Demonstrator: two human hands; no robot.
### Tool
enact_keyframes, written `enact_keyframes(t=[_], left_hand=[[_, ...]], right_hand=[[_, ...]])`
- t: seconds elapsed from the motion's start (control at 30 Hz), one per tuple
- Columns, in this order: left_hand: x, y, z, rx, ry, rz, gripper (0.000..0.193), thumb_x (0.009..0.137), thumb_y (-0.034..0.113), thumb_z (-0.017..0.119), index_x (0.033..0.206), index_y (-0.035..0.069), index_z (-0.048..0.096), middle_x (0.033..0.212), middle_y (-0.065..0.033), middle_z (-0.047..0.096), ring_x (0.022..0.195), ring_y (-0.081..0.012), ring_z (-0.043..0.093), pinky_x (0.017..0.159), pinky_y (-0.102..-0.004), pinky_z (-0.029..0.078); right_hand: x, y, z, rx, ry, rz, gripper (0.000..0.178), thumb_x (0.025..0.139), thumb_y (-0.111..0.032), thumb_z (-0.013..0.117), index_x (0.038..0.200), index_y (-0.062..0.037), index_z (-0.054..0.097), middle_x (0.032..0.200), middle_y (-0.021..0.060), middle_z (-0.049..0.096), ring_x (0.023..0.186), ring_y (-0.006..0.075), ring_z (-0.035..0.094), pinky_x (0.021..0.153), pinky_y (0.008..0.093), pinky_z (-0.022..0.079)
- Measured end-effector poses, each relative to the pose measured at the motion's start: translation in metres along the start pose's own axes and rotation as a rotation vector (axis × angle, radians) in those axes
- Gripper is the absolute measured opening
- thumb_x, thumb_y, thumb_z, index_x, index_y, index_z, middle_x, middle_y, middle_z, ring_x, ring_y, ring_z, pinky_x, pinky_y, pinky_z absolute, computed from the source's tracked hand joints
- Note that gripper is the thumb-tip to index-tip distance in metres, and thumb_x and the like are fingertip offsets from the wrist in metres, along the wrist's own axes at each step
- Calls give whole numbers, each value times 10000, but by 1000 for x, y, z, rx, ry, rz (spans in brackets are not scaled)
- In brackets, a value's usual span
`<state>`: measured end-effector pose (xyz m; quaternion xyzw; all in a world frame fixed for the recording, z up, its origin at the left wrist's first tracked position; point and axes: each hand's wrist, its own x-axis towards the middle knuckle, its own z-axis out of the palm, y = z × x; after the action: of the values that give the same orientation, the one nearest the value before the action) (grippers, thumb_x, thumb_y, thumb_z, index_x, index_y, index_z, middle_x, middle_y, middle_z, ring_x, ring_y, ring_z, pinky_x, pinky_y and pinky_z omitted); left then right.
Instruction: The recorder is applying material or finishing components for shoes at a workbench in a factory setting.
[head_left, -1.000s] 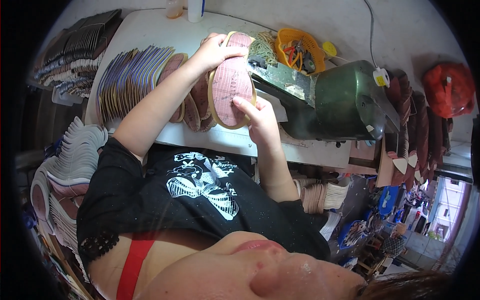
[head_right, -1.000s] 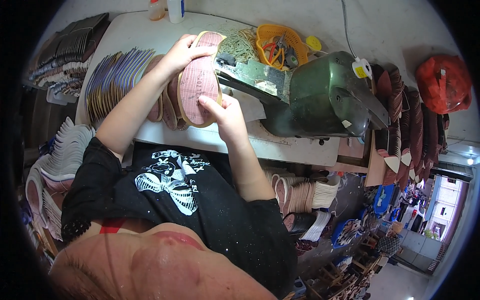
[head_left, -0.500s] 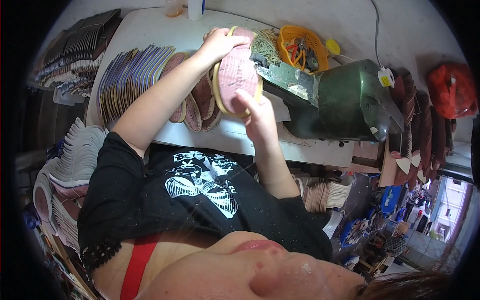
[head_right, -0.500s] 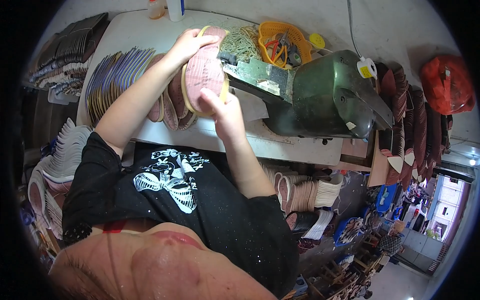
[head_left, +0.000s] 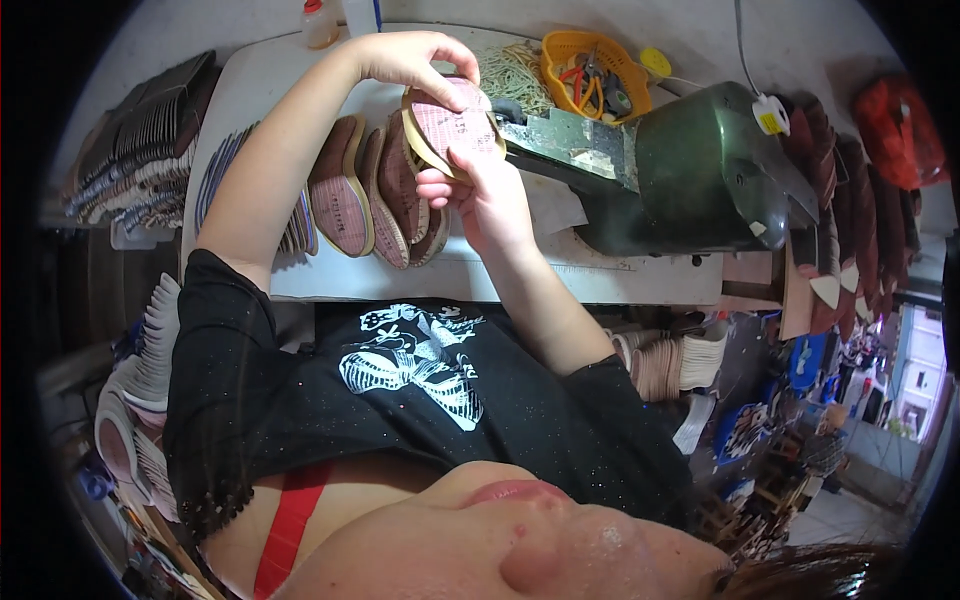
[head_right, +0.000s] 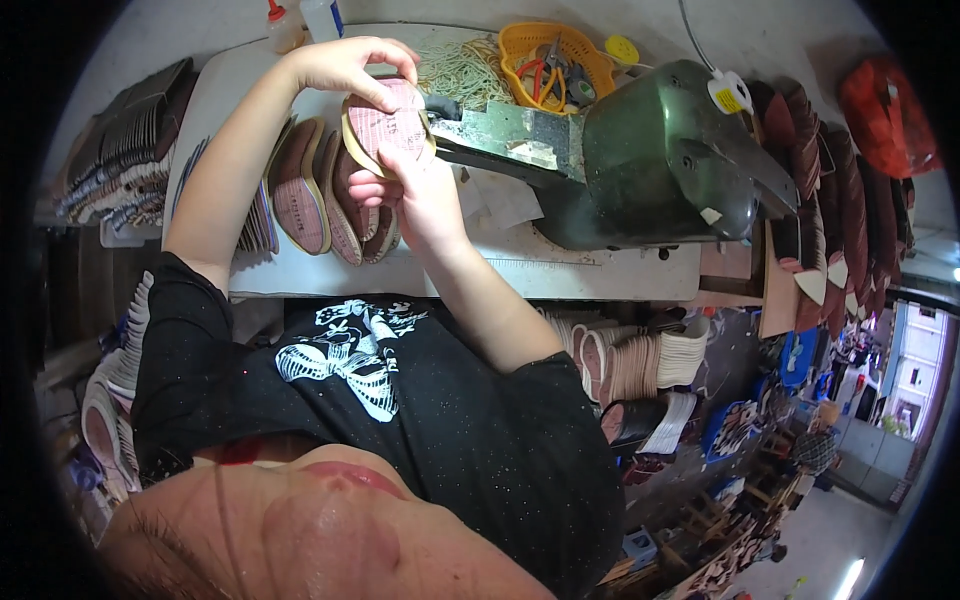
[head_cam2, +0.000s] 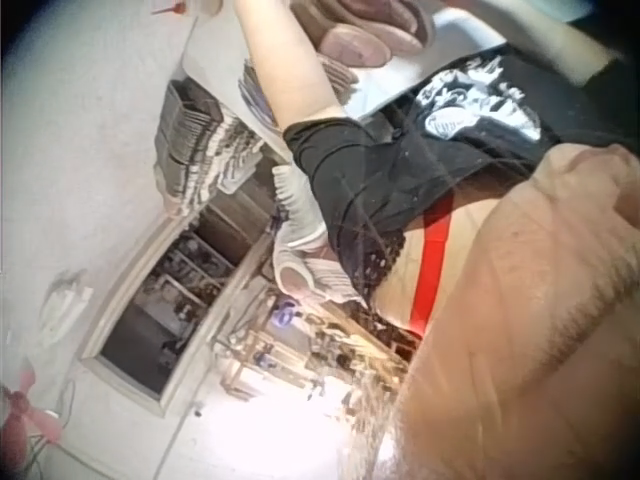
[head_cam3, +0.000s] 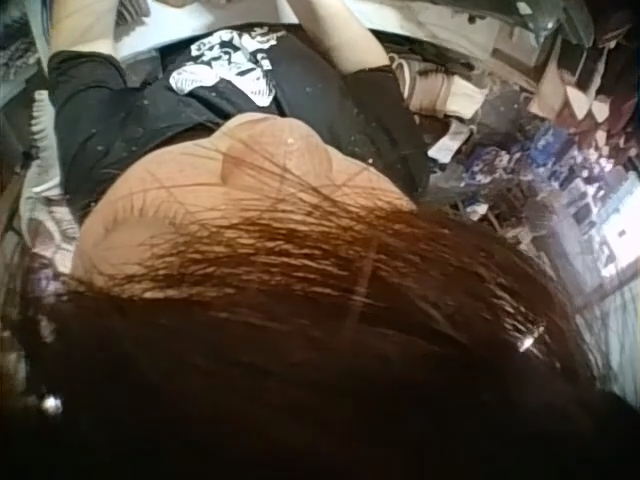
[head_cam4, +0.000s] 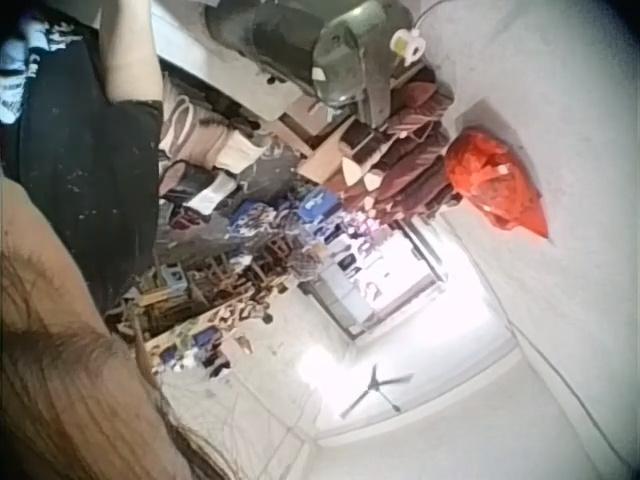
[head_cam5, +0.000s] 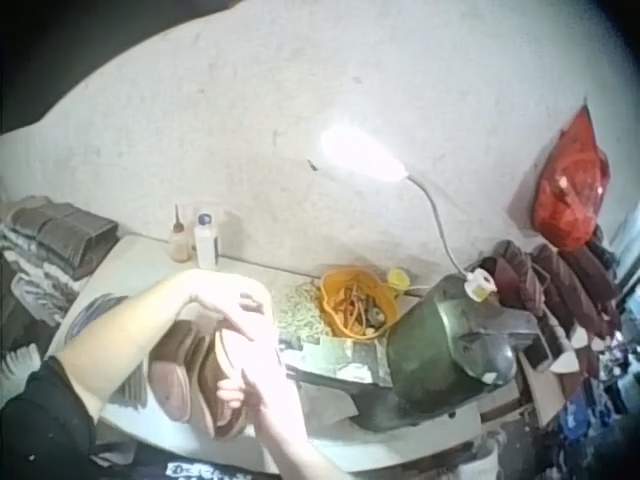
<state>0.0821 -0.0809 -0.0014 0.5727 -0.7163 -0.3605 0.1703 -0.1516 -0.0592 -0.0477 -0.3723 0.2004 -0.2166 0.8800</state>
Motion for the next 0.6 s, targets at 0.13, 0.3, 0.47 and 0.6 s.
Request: enact_keyframes(t=[0.13,0.3,0.47,0.6], left_hand=[[2,-1,-7,-138,-82,-107,377,735,319,718,979,67,578,998,-43,591,1001,-128,504,898,-279,396],[-13,-2,-9,-42,-99,-168,335,828,343,632,932,43,527,821,6,515,810,-93,456,736,-270,414],[-37,-1,4,119,20,-115,434,856,460,578,805,38,493,686,-19,454,663,-122,409,606,-289,366],[-50,17,14,58,40,-230,423,840,451,596,796,34,548,674,-19,494,665,-125,446,609,-287,375]], right_hand=[[6,-7,9,-57,83,-2,299,925,-224,527,1058,44,546,821,164,663,673,205,669,574,255,530],[8,-15,10,-97,117,13,410,929,-328,510,1076,55,531,862,195,661,713,224,678,601,276,561],[11,-18,10,-118,89,61,406,946,-313,481,1148,39,497,924,196,654,774,251,676,656,319,572],[13,-18,1,-157,38,53,374,938,-285,504,1147,25,511,945,163,651,795,240,671,661,335,575]])
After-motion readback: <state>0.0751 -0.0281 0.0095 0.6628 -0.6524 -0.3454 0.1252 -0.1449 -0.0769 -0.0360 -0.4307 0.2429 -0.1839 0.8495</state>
